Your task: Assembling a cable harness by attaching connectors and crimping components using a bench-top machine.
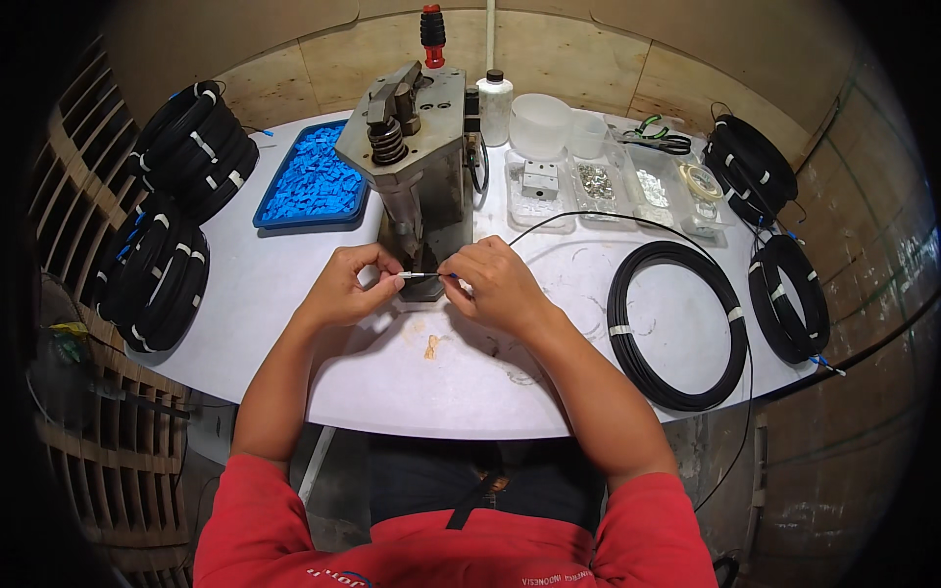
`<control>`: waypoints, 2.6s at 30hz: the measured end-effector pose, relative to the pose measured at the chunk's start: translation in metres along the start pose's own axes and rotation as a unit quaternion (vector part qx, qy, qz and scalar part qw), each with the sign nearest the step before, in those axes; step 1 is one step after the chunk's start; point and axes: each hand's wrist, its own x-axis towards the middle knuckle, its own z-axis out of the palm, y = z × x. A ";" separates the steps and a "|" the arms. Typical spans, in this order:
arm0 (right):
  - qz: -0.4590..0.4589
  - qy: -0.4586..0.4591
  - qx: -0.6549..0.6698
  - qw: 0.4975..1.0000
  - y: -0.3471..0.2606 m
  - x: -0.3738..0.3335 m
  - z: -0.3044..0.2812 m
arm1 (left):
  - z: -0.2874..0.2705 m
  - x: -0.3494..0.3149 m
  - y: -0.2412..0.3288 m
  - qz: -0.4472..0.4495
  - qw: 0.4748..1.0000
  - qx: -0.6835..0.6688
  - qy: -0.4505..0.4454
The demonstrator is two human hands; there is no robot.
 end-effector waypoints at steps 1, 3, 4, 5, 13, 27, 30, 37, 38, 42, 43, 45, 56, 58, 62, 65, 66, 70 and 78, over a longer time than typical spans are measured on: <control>0.000 0.000 0.000 1.000 0.000 0.000 0.000 | 0.000 0.000 0.000 0.000 1.000 0.000 0.000; -0.005 0.004 -0.006 1.000 0.001 0.000 0.001 | 0.000 0.000 -0.001 0.005 1.000 -0.001 -0.003; -0.005 0.004 -0.006 1.000 0.001 0.000 0.001 | 0.000 0.000 -0.001 0.005 1.000 -0.001 -0.003; -0.002 0.001 -0.006 1.000 0.001 0.000 0.000 | 0.000 0.000 0.000 0.011 1.000 0.000 -0.003; 0.009 0.007 0.002 1.000 -0.003 0.001 -0.001 | 0.000 0.000 0.001 -0.004 1.000 0.013 -0.015; 0.014 -0.027 0.027 0.999 -0.008 0.004 -0.004 | 0.001 -0.001 -0.003 -0.022 0.999 0.001 -0.027; 0.013 -0.029 0.026 0.999 -0.008 0.004 -0.005 | 0.001 0.000 -0.002 -0.001 1.000 0.009 -0.022; 0.017 -0.029 0.018 0.999 -0.010 0.005 -0.005 | 0.000 -0.001 -0.001 0.007 1.000 0.015 -0.017; 0.016 -0.031 0.017 0.999 -0.009 0.004 -0.005 | 0.000 -0.001 -0.001 0.003 1.000 0.017 -0.019; 0.023 -0.037 0.018 0.999 -0.010 0.004 -0.006 | 0.001 -0.001 -0.003 0.010 0.999 0.027 -0.015; 0.024 -0.037 0.018 0.999 -0.010 0.004 -0.006 | 0.000 -0.001 -0.003 0.010 0.999 0.026 -0.015; 0.025 -0.043 0.014 0.999 -0.010 0.004 -0.005 | 0.000 -0.001 -0.002 -0.010 1.000 0.021 -0.021; 0.029 -0.041 0.013 0.999 -0.009 0.004 -0.004 | 0.000 0.000 0.000 -0.007 0.999 0.027 -0.022; 0.030 -0.038 0.014 0.999 -0.009 0.003 -0.003 | 0.000 0.000 0.000 -0.019 0.999 0.028 -0.028; 0.038 -0.033 0.023 0.998 -0.007 0.003 -0.002 | 0.000 -0.001 0.000 -0.010 0.999 0.027 -0.023; 0.038 -0.033 0.024 0.998 -0.009 0.003 -0.003 | -0.001 0.000 0.003 -0.020 0.999 0.023 -0.028; 0.039 -0.035 0.025 0.998 -0.009 0.003 -0.004 | -0.001 0.000 0.003 -0.022 0.999 0.019 -0.028; 0.035 -0.037 0.023 0.998 -0.009 0.003 -0.003 | 0.000 0.000 -0.002 0.000 1.000 0.020 -0.022; 0.045 -0.046 0.028 0.998 -0.010 0.003 -0.003 | 0.000 -0.001 -0.002 0.001 0.999 0.031 -0.015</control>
